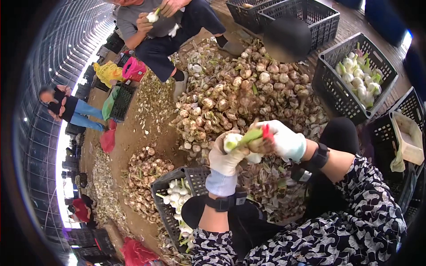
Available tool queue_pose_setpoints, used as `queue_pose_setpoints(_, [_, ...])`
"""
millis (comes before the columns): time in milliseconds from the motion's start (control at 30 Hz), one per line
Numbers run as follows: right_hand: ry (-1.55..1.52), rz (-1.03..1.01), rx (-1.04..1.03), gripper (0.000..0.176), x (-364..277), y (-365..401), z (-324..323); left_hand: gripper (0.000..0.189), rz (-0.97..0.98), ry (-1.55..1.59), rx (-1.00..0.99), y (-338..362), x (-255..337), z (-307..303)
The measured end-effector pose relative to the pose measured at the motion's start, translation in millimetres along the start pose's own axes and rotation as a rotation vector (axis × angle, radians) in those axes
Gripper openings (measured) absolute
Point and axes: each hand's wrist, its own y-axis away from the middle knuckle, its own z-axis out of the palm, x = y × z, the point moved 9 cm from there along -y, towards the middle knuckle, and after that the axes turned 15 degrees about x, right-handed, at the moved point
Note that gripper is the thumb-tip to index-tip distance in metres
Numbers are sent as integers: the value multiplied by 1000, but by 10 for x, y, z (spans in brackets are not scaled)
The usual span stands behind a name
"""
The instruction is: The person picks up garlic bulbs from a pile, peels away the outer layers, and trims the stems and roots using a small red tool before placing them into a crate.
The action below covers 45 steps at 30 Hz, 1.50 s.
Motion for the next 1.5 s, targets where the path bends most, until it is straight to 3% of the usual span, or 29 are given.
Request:
queue_pose_setpoints(33, [-189, 128, 43, 14, 224, -100, -172, 61, -36, 108, -117, 31, 8, 97])
queue_pose_setpoints(67, [185, -249, 25, 14, 2, -61, -190, 62, -71, 220, -232, 75, 35, 199])
queue_pose_setpoints(100, [557, -624, 134, 16, -258, 45, -173, 64, -130, 241, -311, 147, 82, 292])
queue_pose_setpoints(167, [693, -693, 100, 16, -409, 126, -129, 65, -224, 293, -289, 192, 41, 317])
queue_pose_setpoints(200, [364, -525, 95, 15, -322, 65, -239, 67, -316, 336, -274, 227, -8, 329])
queue_pose_setpoints(300, [-604, 2, 87, 14, 43, -106, -425, 66, -268, 337, -334, 290, 55, 366])
queue_pose_setpoints(367, [-915, 166, 172, 20, 44, -161, -598, 67, -273, 373, -413, 349, 49, 415])
queue_pose_setpoints(400, [-1071, 237, 227, 24, 35, -182, -675, 68, -386, 400, -589, 417, 81, 527])
queue_pose_setpoints(433, [-1071, 236, 230, 24, -82, -206, -718, 66, -258, 376, -604, 418, 157, 516])
queue_pose_setpoints(467, [-689, -55, 299, 25, -378, -197, -853, 64, -129, 347, -616, 437, 235, 486])
queue_pose_setpoints(500, [-297, -336, 349, 28, -660, -149, -887, 64, -106, 262, -495, 313, 175, 356])
queue_pose_setpoints(533, [61, -151, 238, 35, -458, -88, -824, 63, -74, 181, -371, 193, 195, 246])
queue_pose_setpoints(600, [1244, -394, -151, 42, -90, 92, -341, 67, -41, 130, -316, 180, 282, 177])
queue_pose_setpoints(667, [1519, -109, -150, 45, 428, 168, -456, 70, 26, 82, -225, 126, 268, 92])
queue_pose_setpoints(733, [1240, -283, 8, 43, 111, 27, -405, 67, 57, 60, -263, 147, 249, 109])
queue_pose_setpoints(800, [762, -147, 124, 34, 54, -115, -493, 66, 161, -113, -198, 175, 266, 164])
queue_pose_setpoints(867, [694, -174, -1, 28, 142, -237, -347, 65, 118, -120, -210, 187, 214, 226])
queue_pose_setpoints(933, [668, -93, 175, 27, -100, -130, -169, 64, 74, -140, -222, 172, 153, 234])
queue_pose_setpoints(1000, [703, -131, 120, 21, -68, -211, -293, 59, 37, -48, -218, 143, 107, 193])
queue_pose_setpoints(1033, [184, 27, 65, 18, 94, -281, -355, 53, -10, -17, -158, 115, 63, 132])
queue_pose_setpoints(1067, [170, -54, 174, 13, 119, -310, -559, 53, -8, -15, -157, 108, 65, 147])
queue_pose_setpoints(1100, [244, -153, 142, 15, -7, -310, -489, 52, 65, -80, -130, 100, 105, 150])
queue_pose_setpoints(1200, [1018, -487, 177, 27, -266, -105, -224, 49, 170, -197, -92, 77, 115, 158])
queue_pose_setpoints(1267, [997, -472, 259, 30, -231, -95, -261, 49, 210, -256, -84, 63, 107, 134])
queue_pose_setpoints(1367, [1132, -418, 391, 14, -169, -161, -569, 48, 154, -103, -167, 55, 36, 129])
queue_pose_setpoints(1400, [1128, -321, 378, 22, -189, -188, -619, 48, 155, -103, -172, 49, 51, 133])
queue_pose_setpoints(1467, [920, -235, 349, 21, -216, -124, -512, 48, 67, -47, -91, 19, 22, 58])
queue_pose_setpoints(1500, [886, -273, 317, 22, -236, -94, -382, 49, 173, -160, -61, 21, 103, 63])
